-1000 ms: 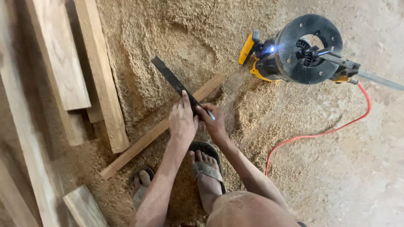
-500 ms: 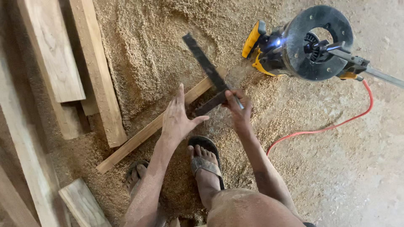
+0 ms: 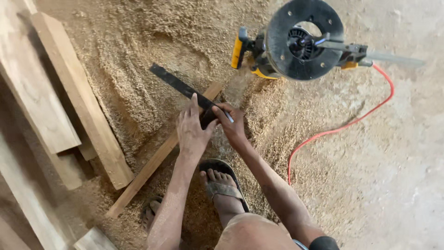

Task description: The person kneels on a sawdust-covered floor and marks wooden planks with a pencil using an L-shaped square as a guide. They reposition the square and planks repeatedly to draw straight lines across several pieces of wood, with a router lying nearby.

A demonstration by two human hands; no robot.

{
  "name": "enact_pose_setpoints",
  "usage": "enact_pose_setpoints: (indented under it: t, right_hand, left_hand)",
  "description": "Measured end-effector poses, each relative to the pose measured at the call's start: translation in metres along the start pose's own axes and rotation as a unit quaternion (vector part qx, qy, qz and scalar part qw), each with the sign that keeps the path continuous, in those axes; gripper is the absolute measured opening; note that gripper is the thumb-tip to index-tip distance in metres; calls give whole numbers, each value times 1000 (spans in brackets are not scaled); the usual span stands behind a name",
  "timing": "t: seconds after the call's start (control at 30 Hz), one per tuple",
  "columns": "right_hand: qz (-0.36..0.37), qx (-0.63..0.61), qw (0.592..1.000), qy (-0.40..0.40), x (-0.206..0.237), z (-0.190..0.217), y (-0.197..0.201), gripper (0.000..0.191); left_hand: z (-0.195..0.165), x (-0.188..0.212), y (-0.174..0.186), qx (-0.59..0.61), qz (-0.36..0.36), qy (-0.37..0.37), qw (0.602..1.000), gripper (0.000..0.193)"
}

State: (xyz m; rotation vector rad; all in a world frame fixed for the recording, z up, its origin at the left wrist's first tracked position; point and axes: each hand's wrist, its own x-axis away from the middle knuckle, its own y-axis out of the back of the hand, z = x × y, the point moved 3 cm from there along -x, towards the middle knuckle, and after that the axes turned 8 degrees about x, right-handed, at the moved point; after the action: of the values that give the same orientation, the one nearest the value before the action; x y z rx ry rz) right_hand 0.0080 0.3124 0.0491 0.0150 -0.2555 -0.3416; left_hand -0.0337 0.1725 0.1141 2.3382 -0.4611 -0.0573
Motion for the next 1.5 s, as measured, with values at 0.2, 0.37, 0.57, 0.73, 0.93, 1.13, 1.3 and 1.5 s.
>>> enact_pose_setpoints:
  t: [0.2, 0.37, 0.57, 0.73, 0.93, 1.13, 1.3, 1.5]
  right_hand:
    - [-16, -11, 1000, -22, -3, -4, 12, 25]
    - [-48, -61, 995, -65, -5, -13, 17, 27]
    - [-78, -42, 994, -65, -2, -22, 26, 28]
    - [-62, 62, 995, -41, 1, -9, 38, 37]
    - [-12, 76, 997, 6, 7, 22, 73, 43]
    - [48, 88, 983, 152, -11, 59, 78, 27]
    - [37, 103, 984, 139, -28, 66, 68, 18]
    - [22, 147, 982, 120, -38, 57, 67, 17]
  left_hand:
    - [-3, -9, -17, -37, -1, -5, 999, 98]
    - [-9, -18, -27, -82, 8, -43, 996, 98]
    - [-18, -19, -37, -94, 33, -25, 995, 98]
    - [-22, -18, -42, -104, 54, 20, 993, 95]
    - [-31, -19, -37, -106, 26, -27, 994, 95]
    - [-38, -20, -33, -97, 45, 38, 994, 95]
    - [-42, -19, -24, -89, -14, -27, 996, 95]
    - [-35, -18, -29, -85, 23, 40, 995, 98]
